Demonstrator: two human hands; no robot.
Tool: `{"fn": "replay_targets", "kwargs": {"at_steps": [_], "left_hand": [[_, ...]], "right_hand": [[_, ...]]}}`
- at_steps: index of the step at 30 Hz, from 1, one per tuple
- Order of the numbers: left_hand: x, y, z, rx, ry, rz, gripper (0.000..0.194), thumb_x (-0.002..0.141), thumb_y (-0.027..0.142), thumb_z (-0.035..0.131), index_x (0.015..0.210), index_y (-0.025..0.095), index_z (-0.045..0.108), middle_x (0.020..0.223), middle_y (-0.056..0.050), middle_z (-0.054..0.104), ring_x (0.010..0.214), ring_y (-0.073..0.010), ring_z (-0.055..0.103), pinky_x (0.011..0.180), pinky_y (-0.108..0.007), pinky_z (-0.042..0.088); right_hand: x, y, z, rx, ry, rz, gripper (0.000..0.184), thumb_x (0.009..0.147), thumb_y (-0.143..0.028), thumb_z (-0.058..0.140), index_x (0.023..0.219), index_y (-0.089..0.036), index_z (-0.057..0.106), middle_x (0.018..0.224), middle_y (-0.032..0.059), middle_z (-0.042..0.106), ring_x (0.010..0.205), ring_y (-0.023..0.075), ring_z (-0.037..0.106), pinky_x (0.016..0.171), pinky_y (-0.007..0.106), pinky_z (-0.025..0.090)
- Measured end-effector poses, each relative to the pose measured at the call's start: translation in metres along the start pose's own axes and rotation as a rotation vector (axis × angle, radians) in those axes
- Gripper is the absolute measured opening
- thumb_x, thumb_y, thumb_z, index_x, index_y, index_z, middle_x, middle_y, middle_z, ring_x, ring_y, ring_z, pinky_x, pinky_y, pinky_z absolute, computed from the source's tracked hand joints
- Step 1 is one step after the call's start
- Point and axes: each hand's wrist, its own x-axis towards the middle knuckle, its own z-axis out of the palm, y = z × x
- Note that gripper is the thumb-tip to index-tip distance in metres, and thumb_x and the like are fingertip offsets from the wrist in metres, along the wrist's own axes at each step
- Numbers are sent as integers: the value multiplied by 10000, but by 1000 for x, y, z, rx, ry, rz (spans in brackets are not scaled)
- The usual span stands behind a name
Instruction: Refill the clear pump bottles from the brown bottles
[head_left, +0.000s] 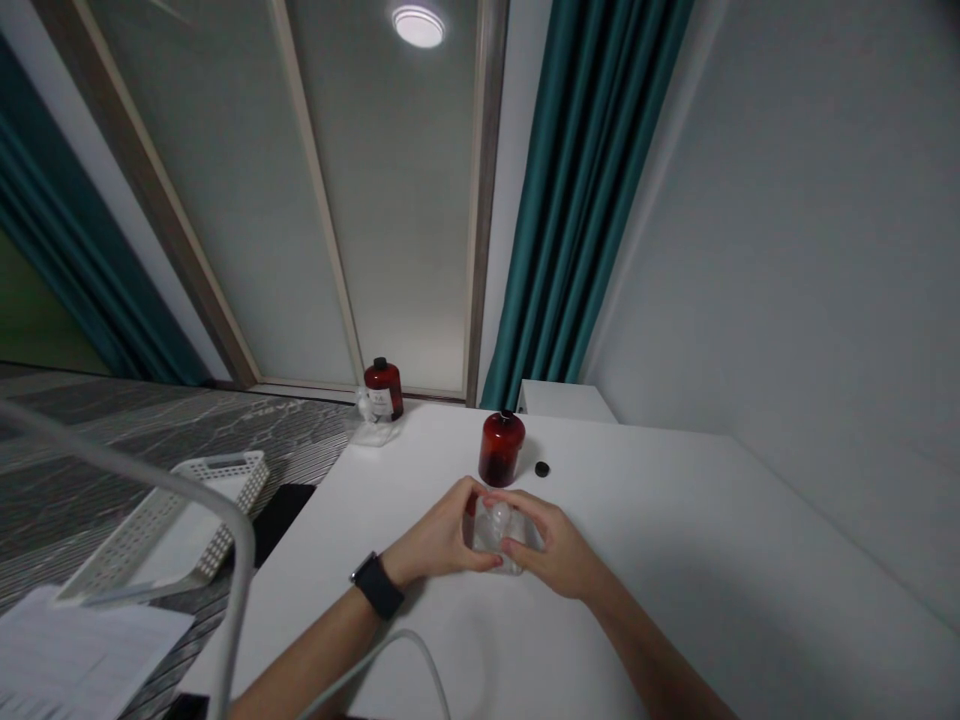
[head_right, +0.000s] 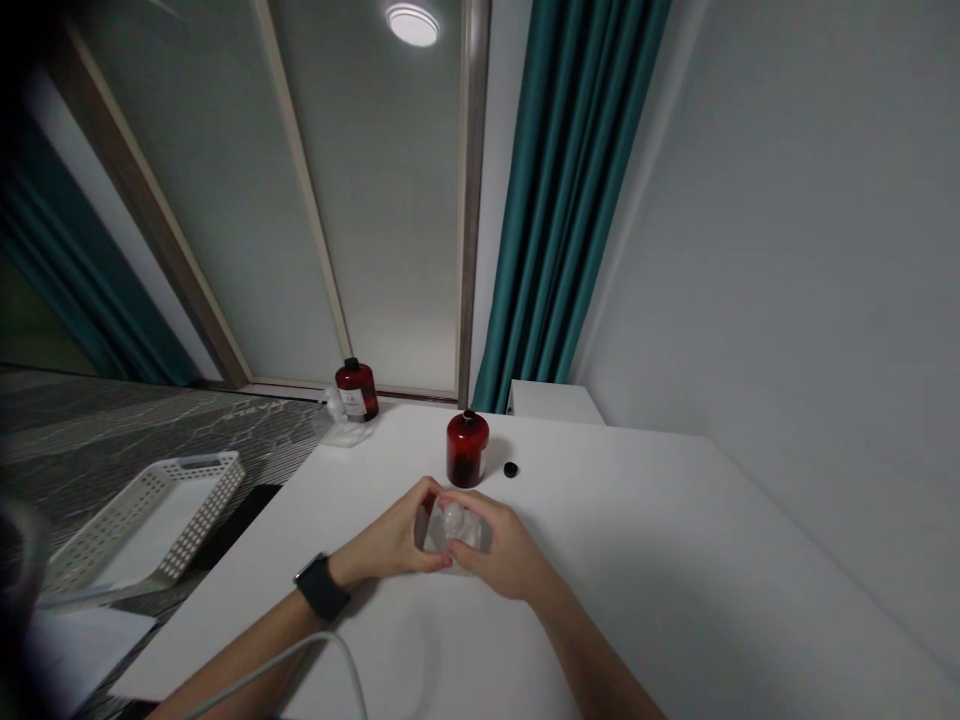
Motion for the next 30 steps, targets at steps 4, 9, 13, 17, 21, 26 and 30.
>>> {"fn": "replay_targets", "kwargs": {"at_steps": [4, 9, 13, 17, 21, 26, 30], "left_hand": [[0, -1, -11, -88, -109, -4, 669, 648, 323, 851, 1197, 188, 494, 1124, -65, 580, 966, -220, 545, 862, -350, 464], [0, 0, -32, -125, -204, -17, 587, 674, 294, 828, 1183, 194, 553, 1109, -55, 605, 1014, -231, 564, 947, -406, 454], [0, 5, -37, -122, -217, -28, 591, 653, 259, 840, 1174, 197, 568, 1093, -48, 615, 1017, -231, 576, 938, -399, 462], [0, 9, -31, -92, -165, -39, 552, 627, 232, 847, 1102, 186, 569, 1041, -33, 618, 968, -220, 577, 890, -367, 469], [0, 8, -22, -84, -132, -42, 536, 620, 201, 843, 1065, 172, 546, 1038, -34, 613, 946, -214, 572, 869, -349, 465], [1, 1, -16, -70, -96, -17, 509, 639, 220, 840, 1054, 175, 549, 1007, -28, 609, 918, -205, 574, 845, -335, 475], [1, -2, -15, -85, -61, 32, 532, 709, 287, 816, 1162, 181, 558, 1030, -44, 611, 930, -209, 584, 859, -342, 492]], "right_hand": [[-2, 8, -6, -74, 32, 22, 723, 730, -234, 774, 1391, -244, 483, 1386, 103, 528, 1286, 286, 494, 1109, 468, 360], [-7, 12, -19, -168, -69, 130, 778, 651, -204, 821, 1350, -237, 479, 1250, 81, 535, 1190, 278, 514, 1021, 447, 422], [-10, 7, -17, -196, -93, 157, 705, 643, -179, 815, 1275, -228, 507, 1205, 67, 529, 1102, 255, 538, 959, 412, 455], [-10, 4, -13, -194, -81, 133, 669, 676, -120, 753, 1281, -237, 492, 1208, 65, 522, 1079, 236, 535, 929, 382, 468], [-8, 6, -9, -219, -42, 138, 668, 668, -153, 795, 1265, -231, 505, 1204, 67, 524, 1120, 253, 523, 973, 401, 446], [-7, 10, -8, -227, -8, 113, 648, 690, -208, 824, 1261, -235, 520, 1200, 65, 528, 1142, 256, 521, 1001, 414, 440], [-8, 10, -13, -204, 15, 109, 620, 729, -239, 806, 1278, -243, 518, 1210, 67, 531, 1151, 251, 526, 996, 415, 455]]}}
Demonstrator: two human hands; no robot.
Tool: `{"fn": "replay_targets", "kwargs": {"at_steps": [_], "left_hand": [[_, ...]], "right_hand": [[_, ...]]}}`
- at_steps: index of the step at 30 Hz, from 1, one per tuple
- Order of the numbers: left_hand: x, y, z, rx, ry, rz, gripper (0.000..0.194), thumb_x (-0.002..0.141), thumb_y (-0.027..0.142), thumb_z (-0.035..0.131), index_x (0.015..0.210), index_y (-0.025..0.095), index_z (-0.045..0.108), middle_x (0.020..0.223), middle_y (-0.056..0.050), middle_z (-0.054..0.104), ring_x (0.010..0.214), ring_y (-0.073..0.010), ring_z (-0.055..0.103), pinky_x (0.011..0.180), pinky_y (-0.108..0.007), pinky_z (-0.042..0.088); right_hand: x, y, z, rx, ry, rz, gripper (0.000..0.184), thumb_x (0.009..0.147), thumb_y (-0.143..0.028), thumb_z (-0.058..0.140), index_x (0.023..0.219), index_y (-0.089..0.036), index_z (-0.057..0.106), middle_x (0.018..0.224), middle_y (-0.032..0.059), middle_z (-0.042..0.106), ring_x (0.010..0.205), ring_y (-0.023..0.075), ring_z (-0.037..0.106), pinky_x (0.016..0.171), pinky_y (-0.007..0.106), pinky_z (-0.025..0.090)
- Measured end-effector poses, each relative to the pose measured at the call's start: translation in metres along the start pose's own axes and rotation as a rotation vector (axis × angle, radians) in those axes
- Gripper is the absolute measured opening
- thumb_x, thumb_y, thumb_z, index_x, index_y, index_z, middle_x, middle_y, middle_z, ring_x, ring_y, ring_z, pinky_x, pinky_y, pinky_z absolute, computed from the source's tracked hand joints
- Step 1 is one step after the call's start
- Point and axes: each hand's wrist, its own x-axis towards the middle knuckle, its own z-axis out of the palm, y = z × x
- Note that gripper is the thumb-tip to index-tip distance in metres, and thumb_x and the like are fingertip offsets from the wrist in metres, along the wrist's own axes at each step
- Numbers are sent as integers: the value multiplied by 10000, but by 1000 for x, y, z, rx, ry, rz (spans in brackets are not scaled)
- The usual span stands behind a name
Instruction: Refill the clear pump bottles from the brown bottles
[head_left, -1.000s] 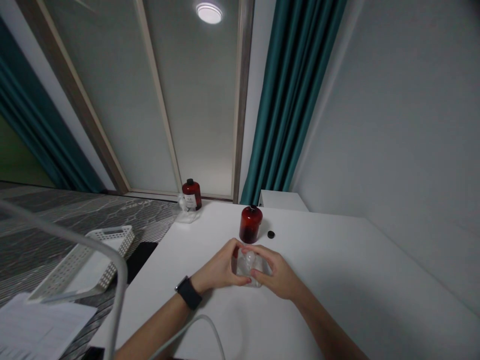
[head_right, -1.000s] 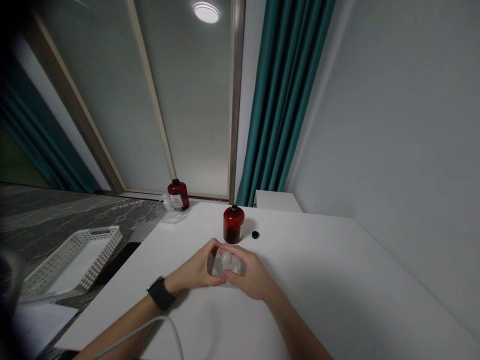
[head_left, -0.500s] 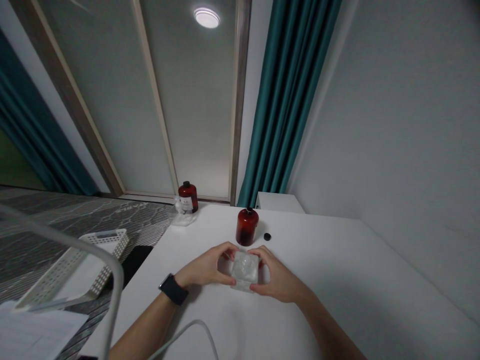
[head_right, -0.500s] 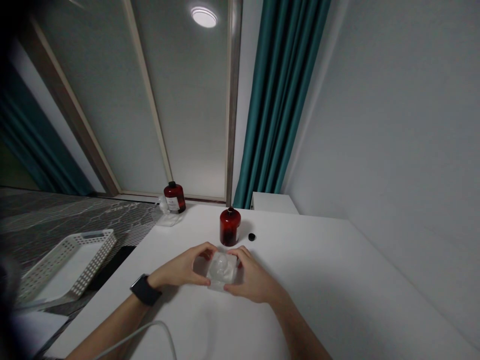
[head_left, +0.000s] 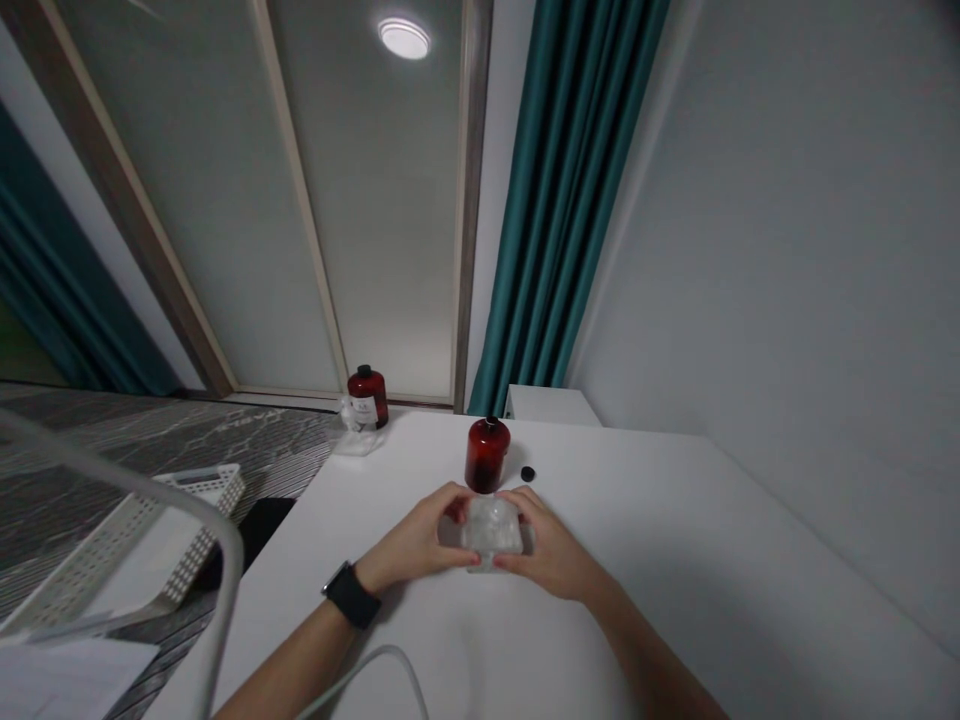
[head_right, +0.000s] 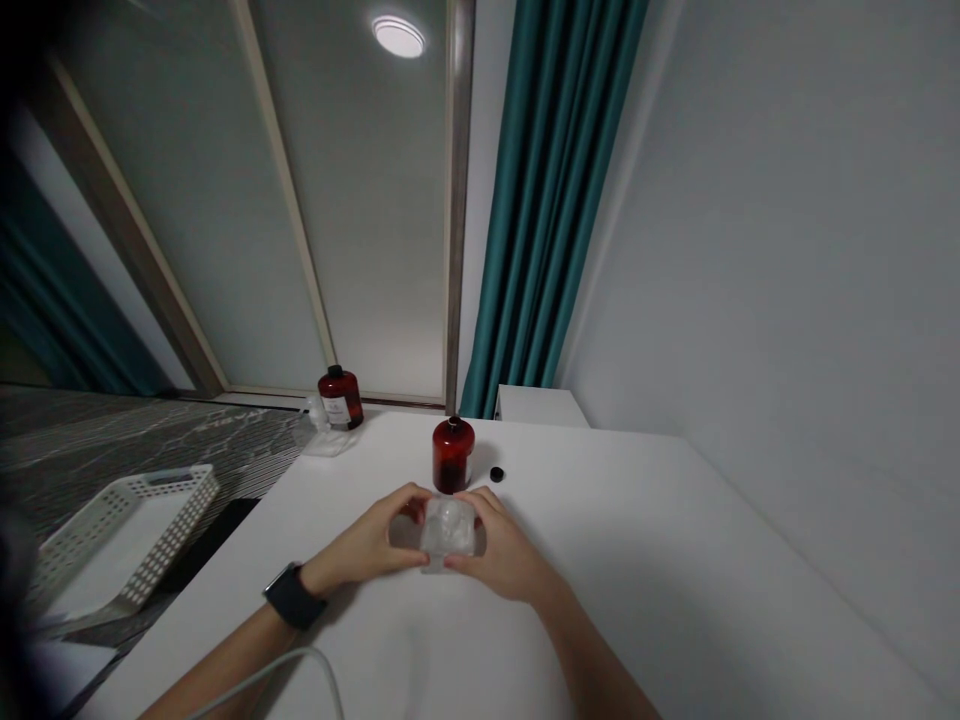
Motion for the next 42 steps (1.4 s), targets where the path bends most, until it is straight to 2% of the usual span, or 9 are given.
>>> {"fn": "replay_targets", "kwargs": {"at_steps": [3, 8, 14, 18, 24, 30, 37, 42], "left_hand": [[0, 0, 0, -24, 32, 27, 569, 776, 304, 756, 1277, 195, 509, 1101, -70, 614, 932, -209, 597, 878, -360, 505], [0, 2, 5, 28, 85, 29, 449, 863, 249, 630, 1294, 215, 508, 1152, -85, 626, 930, -207, 614, 890, -381, 516], [4, 10, 27, 15, 111, 32, 447, 862, 197, 610, 1297, 229, 512, 1127, -83, 630, 1003, -230, 621, 942, -414, 523], [14, 17, 44, 14, 101, 25, 454, 889, 207, 585, 1328, 256, 480, 1227, -90, 608, 1054, -245, 620, 969, -454, 519], [50, 24, 75, -19, 22, 44, 504, 902, 221, 576, 1383, 268, 433, 1331, -101, 564, 1116, -253, 604, 1002, -472, 514], [98, 25, 110, -44, -68, 94, 498, 892, 186, 568, 1367, 239, 427, 1284, -107, 579, 1106, -248, 609, 1010, -460, 501], [147, 19, 150, -106, -98, 140, 526, 861, 140, 585, 1357, 194, 419, 1282, -135, 555, 1124, -252, 584, 1017, -463, 486], [171, 16, 167, -152, -92, 123, 509, 848, 129, 593, 1333, 183, 448, 1228, -128, 574, 1092, -254, 582, 1010, -465, 479]], "right_hand": [[0, 0, -6, 26, 18, 27, 612, 745, -251, 793, 1290, -241, 514, 1230, 73, 525, 1166, 252, 527, 992, 422, 467], [-1, 6, -15, 51, 57, 76, 659, 738, -226, 787, 1329, -259, 497, 1296, 76, 516, 1225, 258, 512, 1013, 443, 469], [-10, 15, -25, 67, 98, 87, 713, 724, -246, 804, 1358, -280, 478, 1367, 82, 499, 1278, 275, 496, 1043, 473, 451], [-20, 21, -39, 70, 141, 105, 713, 730, -242, 802, 1363, -281, 477, 1404, 87, 492, 1295, 264, 488, 1067, 471, 430], [-41, 45, -71, 70, 240, 180, 747, 717, -209, 787, 1388, -261, 462, 1446, 105, 477, 1327, 278, 465, 1091, 488, 403], [-64, 80, -108, 60, 329, 208, 764, 723, -227, 763, 1414, -272, 441, 1451, 109, 490, 1301, 285, 504, 1079, 505, 417], [-76, 117, -143, 92, 408, 238, 701, 732, -228, 723, 1386, -254, 471, 1451, 112, 490, 1319, 290, 489, 1058, 498, 442], [-76, 135, -163, 135, 397, 250, 712, 731, -252, 731, 1392, -231, 467, 1475, 130, 463, 1337, 289, 471, 1069, 494, 436]]}}
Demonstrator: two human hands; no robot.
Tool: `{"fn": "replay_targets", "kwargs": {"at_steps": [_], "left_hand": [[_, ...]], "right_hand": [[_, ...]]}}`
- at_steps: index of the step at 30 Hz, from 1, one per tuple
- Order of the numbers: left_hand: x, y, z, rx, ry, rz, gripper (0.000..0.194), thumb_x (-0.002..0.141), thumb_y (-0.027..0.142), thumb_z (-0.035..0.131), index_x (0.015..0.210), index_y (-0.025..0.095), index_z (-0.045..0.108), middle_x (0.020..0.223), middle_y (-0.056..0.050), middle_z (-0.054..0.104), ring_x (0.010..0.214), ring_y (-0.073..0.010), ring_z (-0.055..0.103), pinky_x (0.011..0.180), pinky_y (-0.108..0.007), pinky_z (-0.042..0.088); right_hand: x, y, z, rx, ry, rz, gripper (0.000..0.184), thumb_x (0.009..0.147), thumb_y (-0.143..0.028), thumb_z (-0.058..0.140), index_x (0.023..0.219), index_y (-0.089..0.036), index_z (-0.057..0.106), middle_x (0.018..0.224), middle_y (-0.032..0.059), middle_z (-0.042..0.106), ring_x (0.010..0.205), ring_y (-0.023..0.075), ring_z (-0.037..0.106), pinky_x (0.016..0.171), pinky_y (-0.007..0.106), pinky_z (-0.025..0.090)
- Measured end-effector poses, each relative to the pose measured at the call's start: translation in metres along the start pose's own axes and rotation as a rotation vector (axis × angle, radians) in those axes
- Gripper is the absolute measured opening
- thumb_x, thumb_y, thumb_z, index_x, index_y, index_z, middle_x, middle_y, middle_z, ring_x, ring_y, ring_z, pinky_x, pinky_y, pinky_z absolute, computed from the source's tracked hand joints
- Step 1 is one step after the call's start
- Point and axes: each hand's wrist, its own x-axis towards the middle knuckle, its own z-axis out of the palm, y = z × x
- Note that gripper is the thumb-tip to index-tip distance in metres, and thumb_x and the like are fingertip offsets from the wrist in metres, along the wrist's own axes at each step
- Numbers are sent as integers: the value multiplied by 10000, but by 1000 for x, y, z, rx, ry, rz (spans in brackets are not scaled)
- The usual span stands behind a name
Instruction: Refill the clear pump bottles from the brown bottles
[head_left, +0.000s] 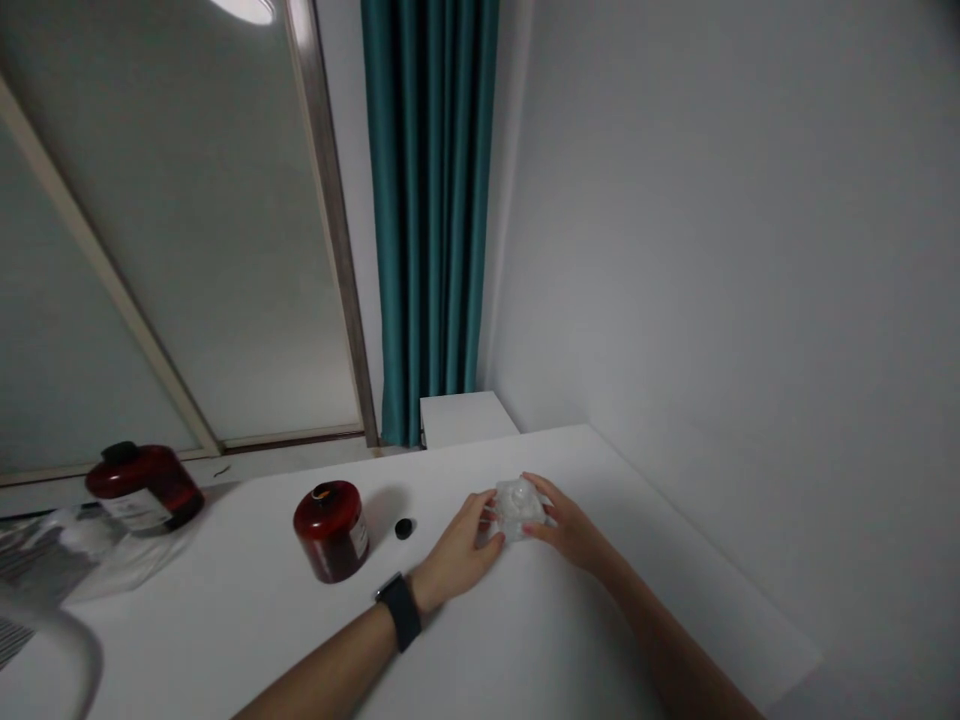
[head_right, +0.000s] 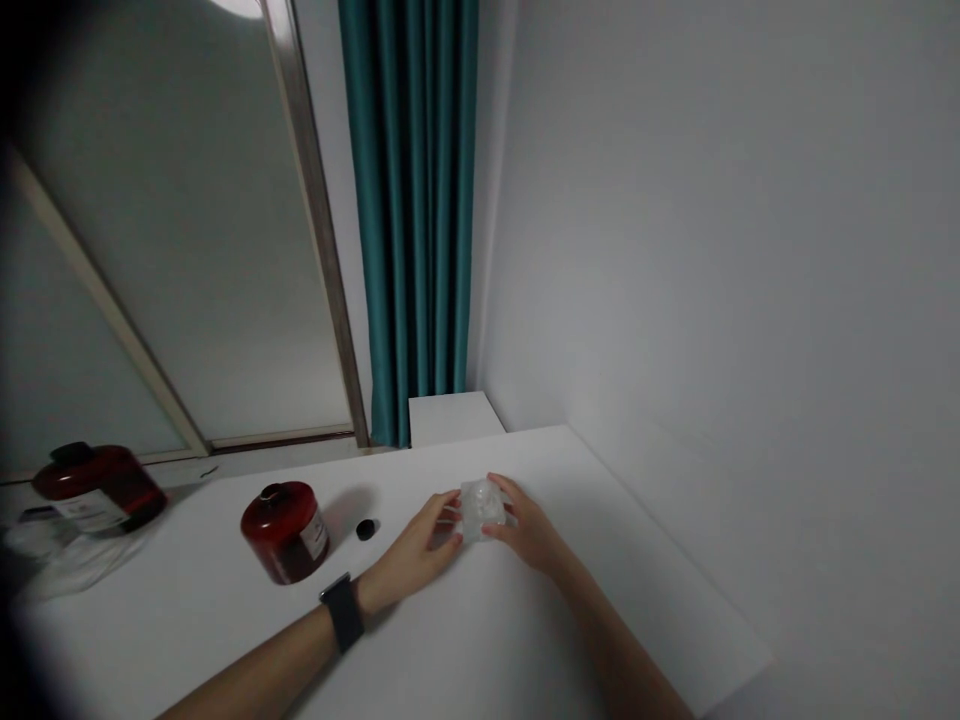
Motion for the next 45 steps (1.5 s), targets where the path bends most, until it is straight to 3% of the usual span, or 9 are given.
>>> {"fn": "replay_targets", "kwargs": {"at_steps": [9, 13, 17, 23, 29, 35, 45], "left_hand": [[26, -21, 11, 33, 42, 9, 504, 843, 114, 585, 1327, 171, 457, 1224, -136, 588, 1077, -243, 597, 981, -434, 496], [46, -31, 10, 175, 53, -23, 549, 767, 87, 637, 1285, 178, 479, 1145, -106, 632, 1010, -229, 621, 930, -394, 515], [68, -37, 6, 266, 54, -45, 644, 712, 196, 756, 1291, 161, 475, 1163, -123, 638, 1052, -271, 618, 962, -414, 488], [89, -42, -5, 450, 5, -92, 697, 729, 305, 774, 1332, 150, 461, 1190, -160, 646, 1129, -350, 589, 974, -465, 442], [107, -50, -16, 569, -48, -99, 674, 752, 346, 766, 1329, 163, 470, 1192, -144, 658, 1156, -348, 581, 977, -439, 427], [127, -62, -23, 612, -66, -90, 535, 718, 333, 794, 1173, 159, 571, 1180, -152, 664, 1144, -361, 588, 957, -429, 447], [143, -82, -25, 527, -5, -123, 595, 717, 270, 792, 1246, 161, 540, 1238, -141, 656, 1181, -320, 600, 1005, -417, 457]], "right_hand": [[21, 27, -16, 39, 72, -50, 677, 681, -472, 807, 1277, -250, 575, 1400, 126, 491, 1285, 309, 510, 953, 445, 536], [35, 35, -22, 3, 127, -45, 696, 696, -412, 796, 1324, -264, 537, 1317, 118, 566, 1215, 294, 570, 916, 431, 558], [48, 42, -23, -54, 158, -36, 692, 740, -329, 734, 1377, -240, 476, 1281, 126, 628, 1117, 279, 645, 897, 441, 565], [61, 51, -20, -219, 159, -62, 688, 717, -281, 710, 1370, -218, 505, 1326, 103, 631, 1136, 285, 632, 1013, 459, 485], [77, 60, -20, -426, 208, -47, 710, 719, -273, 696, 1394, -197, 487, 1374, 131, 602, 1253, 317, 557, 1092, 484, 392], [92, 66, -16, -576, 258, -30, 701, 766, -292, 675, 1423, -227, 440, 1394, 110, 589, 1252, 293, 563, 1080, 446, 395], [103, 65, -13, -724, 295, 42, 602, 867, -278, 579, 1440, -228, 404, 1243, 81, 683, 1208, 243, 586, 1030, 393, 371]]}}
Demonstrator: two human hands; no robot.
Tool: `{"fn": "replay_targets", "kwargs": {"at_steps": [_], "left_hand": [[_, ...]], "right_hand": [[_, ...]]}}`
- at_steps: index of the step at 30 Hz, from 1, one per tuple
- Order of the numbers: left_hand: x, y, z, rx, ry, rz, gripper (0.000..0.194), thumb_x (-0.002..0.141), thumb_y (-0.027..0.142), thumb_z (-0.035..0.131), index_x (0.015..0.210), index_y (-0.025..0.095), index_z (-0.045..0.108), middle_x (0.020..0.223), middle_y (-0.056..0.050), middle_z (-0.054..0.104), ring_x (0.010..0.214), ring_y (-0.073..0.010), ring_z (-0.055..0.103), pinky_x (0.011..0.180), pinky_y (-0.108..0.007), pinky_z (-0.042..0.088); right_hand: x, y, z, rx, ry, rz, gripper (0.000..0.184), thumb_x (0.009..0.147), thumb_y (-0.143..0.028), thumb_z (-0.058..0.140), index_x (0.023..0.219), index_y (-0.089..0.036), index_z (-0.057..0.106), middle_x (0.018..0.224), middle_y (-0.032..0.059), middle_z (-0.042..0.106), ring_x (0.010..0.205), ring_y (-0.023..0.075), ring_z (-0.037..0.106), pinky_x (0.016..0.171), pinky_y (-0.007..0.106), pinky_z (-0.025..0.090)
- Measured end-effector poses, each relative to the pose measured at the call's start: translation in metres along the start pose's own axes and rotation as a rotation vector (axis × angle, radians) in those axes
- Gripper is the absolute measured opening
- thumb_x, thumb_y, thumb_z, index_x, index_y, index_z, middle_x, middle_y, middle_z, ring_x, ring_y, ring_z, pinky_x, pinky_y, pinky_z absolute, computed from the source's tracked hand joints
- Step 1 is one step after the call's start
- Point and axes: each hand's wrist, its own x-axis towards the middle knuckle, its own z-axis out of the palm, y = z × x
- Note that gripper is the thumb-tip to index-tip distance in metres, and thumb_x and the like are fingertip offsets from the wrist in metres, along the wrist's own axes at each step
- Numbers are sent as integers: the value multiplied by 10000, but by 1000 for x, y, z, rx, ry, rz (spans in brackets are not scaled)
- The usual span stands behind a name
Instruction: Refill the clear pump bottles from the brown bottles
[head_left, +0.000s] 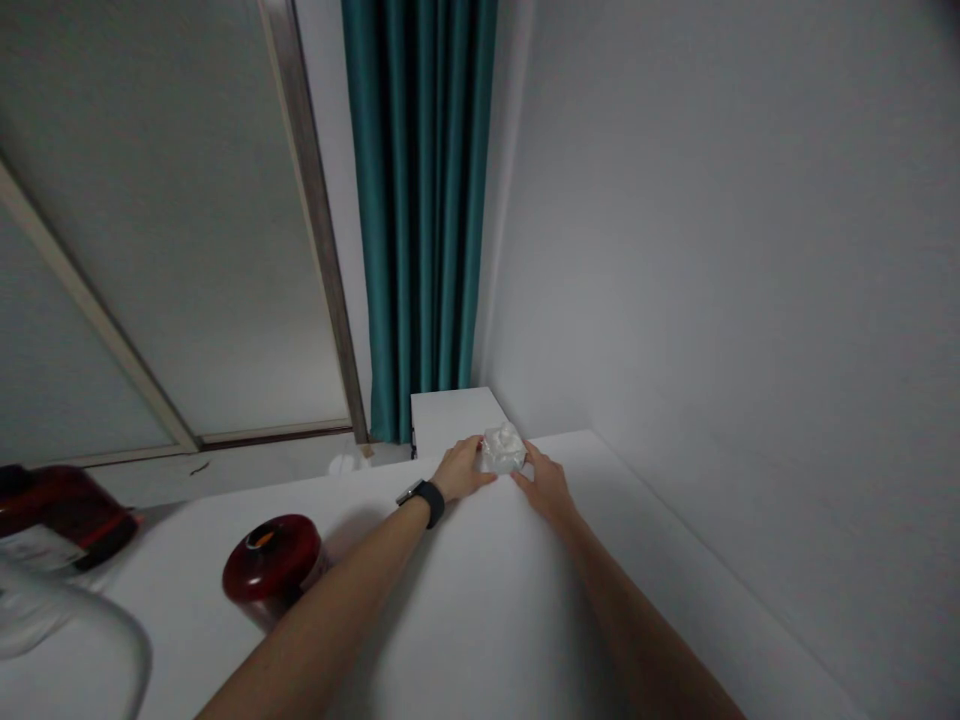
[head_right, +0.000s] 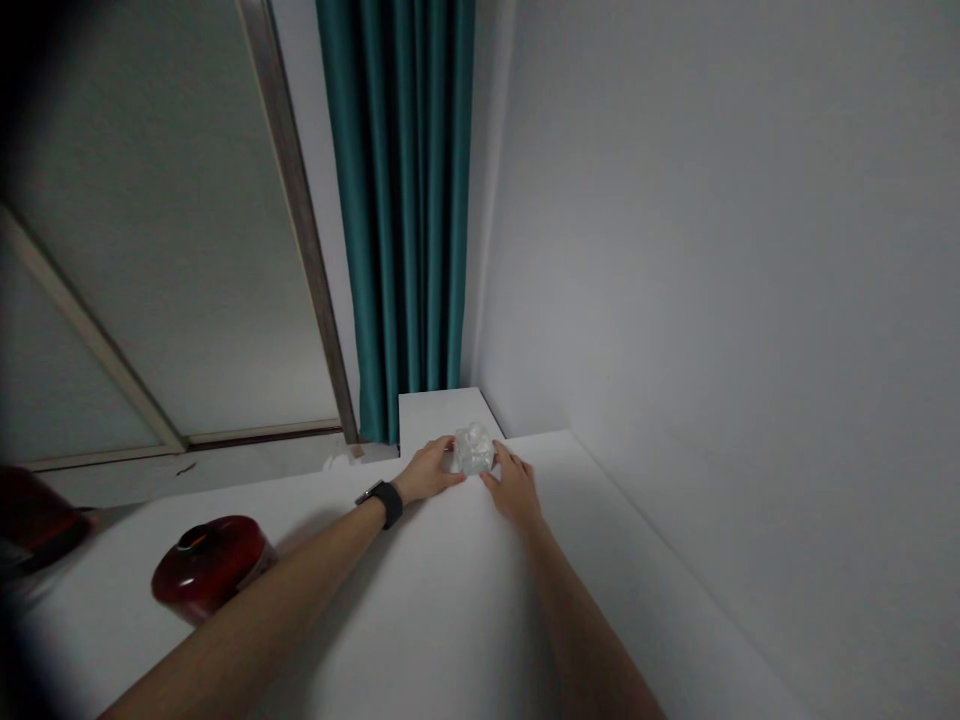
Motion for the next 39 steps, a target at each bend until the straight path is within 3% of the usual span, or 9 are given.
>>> {"fn": "replay_targets", "kwargs": {"at_steps": [16, 24, 39], "left_hand": [[3, -6, 4, -145, 33, -89, 656, 688, 210, 823, 1273, 187, 528, 1248, -111, 672, 1156, -265, 640, 1015, -374, 472], [1, -4, 3, -164, 39, -82, 610, 689, 193, 821, 1236, 182, 552, 1253, -107, 675, 1169, -258, 635, 1030, -364, 463], [-2, -6, 2, -166, 28, -101, 694, 714, 209, 807, 1335, 188, 498, 1295, -126, 652, 1202, -275, 620, 1046, -377, 455]], "right_hand": [[7, -3, 0, -89, -3, -1, 482, 895, -268, 549, 1370, -263, 466, 1222, 72, 685, 1184, 239, 564, 995, 387, 329], [7, -4, -2, -96, -10, -7, 310, 893, -266, 560, 1201, -234, 575, 1196, 83, 694, 1187, 258, 565, 993, 401, 330], [6, -1, 1, -21, 50, -13, 439, 843, -211, 566, 1279, -256, 541, 1152, 58, 719, 1130, 241, 614, 991, 411, 382]]}}
